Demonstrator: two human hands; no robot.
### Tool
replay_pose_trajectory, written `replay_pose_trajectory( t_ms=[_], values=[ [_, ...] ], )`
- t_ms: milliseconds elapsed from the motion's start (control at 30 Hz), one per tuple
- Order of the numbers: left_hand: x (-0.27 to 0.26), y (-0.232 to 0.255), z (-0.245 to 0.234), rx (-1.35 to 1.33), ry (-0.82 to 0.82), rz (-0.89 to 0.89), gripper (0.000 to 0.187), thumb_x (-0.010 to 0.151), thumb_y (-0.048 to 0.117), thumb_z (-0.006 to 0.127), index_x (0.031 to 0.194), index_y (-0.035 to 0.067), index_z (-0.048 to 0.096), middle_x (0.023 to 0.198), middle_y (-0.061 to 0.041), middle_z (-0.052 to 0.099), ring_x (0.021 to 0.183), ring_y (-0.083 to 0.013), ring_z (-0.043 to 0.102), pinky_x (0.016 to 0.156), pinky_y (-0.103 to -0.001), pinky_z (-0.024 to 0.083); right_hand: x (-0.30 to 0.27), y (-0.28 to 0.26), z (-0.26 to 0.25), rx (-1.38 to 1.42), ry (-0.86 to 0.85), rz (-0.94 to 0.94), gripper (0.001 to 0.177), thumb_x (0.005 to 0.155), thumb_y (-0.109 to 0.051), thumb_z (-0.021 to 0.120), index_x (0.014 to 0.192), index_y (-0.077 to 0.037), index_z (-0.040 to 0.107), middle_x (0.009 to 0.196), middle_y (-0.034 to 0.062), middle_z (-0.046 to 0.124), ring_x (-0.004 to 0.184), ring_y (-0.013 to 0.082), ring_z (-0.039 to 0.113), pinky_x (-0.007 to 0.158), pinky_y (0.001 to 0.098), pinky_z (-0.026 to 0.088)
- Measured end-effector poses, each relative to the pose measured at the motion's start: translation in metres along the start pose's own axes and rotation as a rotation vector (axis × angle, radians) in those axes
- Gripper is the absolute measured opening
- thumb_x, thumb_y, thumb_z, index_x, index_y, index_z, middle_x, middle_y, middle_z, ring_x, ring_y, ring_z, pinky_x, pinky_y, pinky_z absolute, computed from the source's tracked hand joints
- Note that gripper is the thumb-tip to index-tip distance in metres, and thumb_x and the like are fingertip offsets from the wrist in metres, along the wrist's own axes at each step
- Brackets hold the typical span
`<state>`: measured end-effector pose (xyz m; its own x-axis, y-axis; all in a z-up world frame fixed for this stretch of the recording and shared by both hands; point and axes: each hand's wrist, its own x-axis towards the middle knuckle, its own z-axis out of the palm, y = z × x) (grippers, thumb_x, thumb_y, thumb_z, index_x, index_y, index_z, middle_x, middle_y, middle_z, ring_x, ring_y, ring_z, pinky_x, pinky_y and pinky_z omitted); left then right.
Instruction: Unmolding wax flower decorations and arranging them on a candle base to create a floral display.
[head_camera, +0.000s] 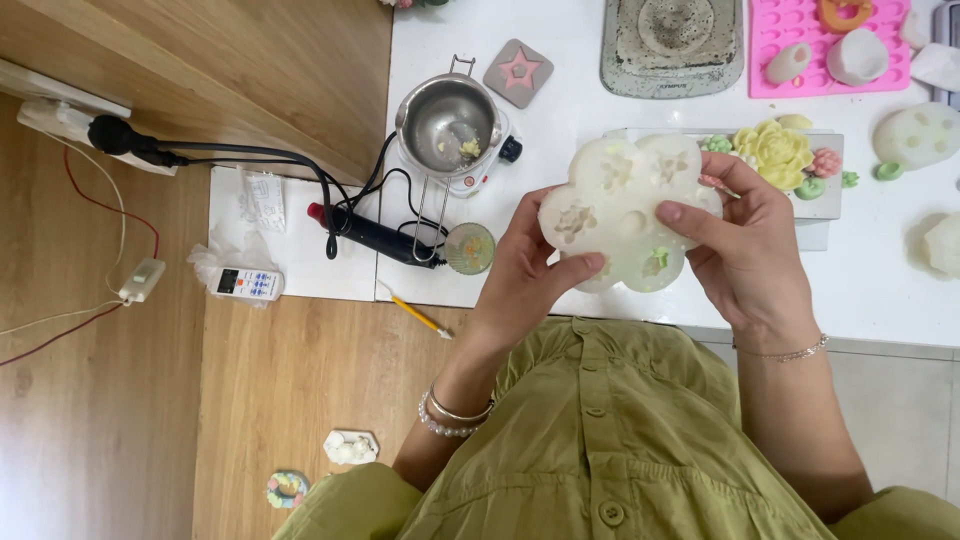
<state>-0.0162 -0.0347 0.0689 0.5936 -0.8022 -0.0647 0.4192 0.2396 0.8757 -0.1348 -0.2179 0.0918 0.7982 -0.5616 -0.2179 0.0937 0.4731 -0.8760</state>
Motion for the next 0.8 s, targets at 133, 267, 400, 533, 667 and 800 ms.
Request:
replay_pose_trajectory(
  t_ms=[133, 267, 400, 533, 667, 800],
  values=[
    [0.006, 0.011, 0.015, 0.033, 0.03, 0.027, 0.062, 0.091, 0.003, 0.078, 0.141, 0.001, 0.041, 0.128, -0.008, 0.063, 0.119, -0.0103, 0.063, 0.1, -0.028, 0.057, -0.009, -0.003, 0.017, 0.038, 0.031, 0.015, 0.047, 0.091, 0.011, 0.072, 0.136, 0.006, 0.06, 0.126, 0.0124, 0.069, 0.11, 0.0184, 0.07, 0.097, 0.0325, 0.059],
    [0.009, 0.011, 0.021, 0.042, 0.194, -0.051, 0.046, 0.093, 0.014, 0.08, 0.128, -0.004, 0.056, 0.109, -0.011, 0.073, 0.095, -0.0134, 0.072, 0.079, -0.028, 0.06, -0.012, -0.002, 0.014, -0.017, -0.01, 0.07, 0.046, 0.087, 0.009, 0.073, 0.131, 0.006, 0.062, 0.123, 0.0104, 0.071, 0.109, 0.0174, 0.071, 0.096, 0.0329, 0.059],
    [0.01, 0.006, 0.018, -0.059, 0.191, -0.06, 0.044, 0.092, 0.016, 0.08, 0.127, -0.003, 0.061, 0.11, -0.011, 0.074, 0.095, -0.0132, 0.072, 0.082, -0.028, 0.06, -0.013, 0.002, 0.004, 0.085, 0.019, 0.105, 0.037, 0.091, 0.003, 0.075, 0.126, 0.007, 0.065, 0.12, 0.0142, 0.072, 0.106, 0.0203, 0.072, 0.096, 0.0357, 0.059],
    [0.012, -0.001, 0.015, -0.211, 0.134, -0.117, 0.044, 0.096, 0.015, 0.077, 0.131, -0.005, 0.06, 0.113, -0.011, 0.073, 0.099, -0.0129, 0.071, 0.085, -0.028, 0.059, -0.008, 0.018, -0.023, 0.279, 0.021, 0.189, 0.037, 0.096, -0.002, 0.073, 0.13, 0.007, 0.063, 0.125, 0.0165, 0.07, 0.111, 0.0239, 0.07, 0.101, 0.0383, 0.055],
    [0.012, -0.003, 0.013, -0.347, 0.084, -0.175, 0.043, 0.099, 0.013, 0.074, 0.134, -0.006, 0.059, 0.114, -0.011, 0.073, 0.099, -0.0134, 0.07, 0.085, -0.03, 0.058, -0.009, 0.022, -0.03, 0.497, -0.092, 0.266, 0.047, 0.1, -0.01, 0.068, 0.14, 0.01, 0.056, 0.136, 0.0201, 0.066, 0.125, 0.0286, 0.065, 0.112, 0.0413, 0.048],
    [0.011, 0.004, 0.016, -0.417, 0.029, -0.212, 0.043, 0.1, 0.014, 0.072, 0.135, -0.006, 0.057, 0.115, -0.011, 0.072, 0.101, -0.0131, 0.07, 0.087, -0.03, 0.058, -0.009, 0.044, -0.046, 0.684, -0.152, 0.335, 0.046, 0.103, -0.012, 0.067, 0.137, 0.013, 0.052, 0.14, 0.0227, 0.064, 0.128, 0.0311, 0.063, 0.116, 0.0439, 0.047]
  ],
)
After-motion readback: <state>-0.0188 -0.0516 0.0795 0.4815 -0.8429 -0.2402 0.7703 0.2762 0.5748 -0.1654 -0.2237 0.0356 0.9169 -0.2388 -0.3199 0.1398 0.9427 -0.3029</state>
